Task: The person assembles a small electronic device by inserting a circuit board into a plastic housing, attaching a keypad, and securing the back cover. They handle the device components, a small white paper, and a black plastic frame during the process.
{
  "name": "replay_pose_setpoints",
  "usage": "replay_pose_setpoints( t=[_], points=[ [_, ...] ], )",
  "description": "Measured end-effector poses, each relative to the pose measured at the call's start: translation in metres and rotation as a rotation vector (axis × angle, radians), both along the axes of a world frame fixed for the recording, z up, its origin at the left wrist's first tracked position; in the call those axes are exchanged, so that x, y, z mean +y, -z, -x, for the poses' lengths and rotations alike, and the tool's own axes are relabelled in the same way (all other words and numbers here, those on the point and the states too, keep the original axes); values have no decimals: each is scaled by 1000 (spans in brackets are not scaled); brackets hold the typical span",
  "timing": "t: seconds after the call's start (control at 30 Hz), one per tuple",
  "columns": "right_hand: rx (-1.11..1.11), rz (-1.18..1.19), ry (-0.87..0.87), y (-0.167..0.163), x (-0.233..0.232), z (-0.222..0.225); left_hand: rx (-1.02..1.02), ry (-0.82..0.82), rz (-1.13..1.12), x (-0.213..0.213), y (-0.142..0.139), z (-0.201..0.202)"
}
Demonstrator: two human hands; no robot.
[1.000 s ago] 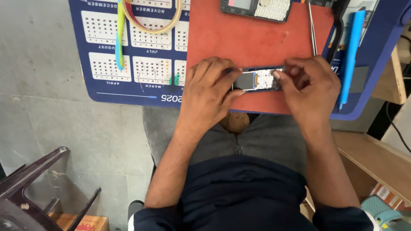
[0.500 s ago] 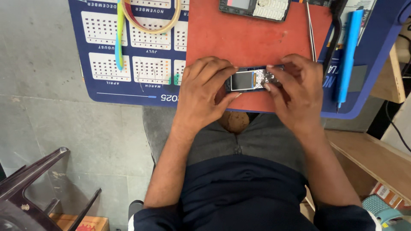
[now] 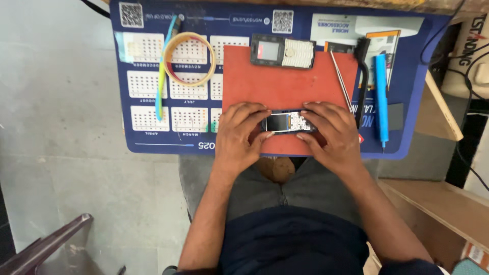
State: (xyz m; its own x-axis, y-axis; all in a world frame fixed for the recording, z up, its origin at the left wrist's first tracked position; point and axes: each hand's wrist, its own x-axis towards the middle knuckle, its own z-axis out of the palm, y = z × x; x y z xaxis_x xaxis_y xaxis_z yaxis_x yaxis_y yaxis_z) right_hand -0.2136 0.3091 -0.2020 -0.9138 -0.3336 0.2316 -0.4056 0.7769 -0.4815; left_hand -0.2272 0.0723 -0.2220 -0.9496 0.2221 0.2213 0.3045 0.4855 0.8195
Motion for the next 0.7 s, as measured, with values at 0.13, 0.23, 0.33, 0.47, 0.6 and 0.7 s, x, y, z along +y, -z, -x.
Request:
replay_pose_setpoints(
  t=[0.13,0.23,0.33,0.47,0.6,0.7],
  points=[
    [2,27,11,4,0,-2,6,28,1,-3,-1,1],
    [16,19,17,8,1,-2,10,52,-7,-5,0,5],
    [48,45,15,12,0,-2,7,50,-6,-5,2,5],
    [37,74,25,17,1,-1,-3,45,-9,-3,3,5],
    [59,27,42,19,1,-2,1,37,-14,-3,1,5],
    [46,31,32,19,1,-1,-20,71,-8,-4,-3,7]
  ],
)
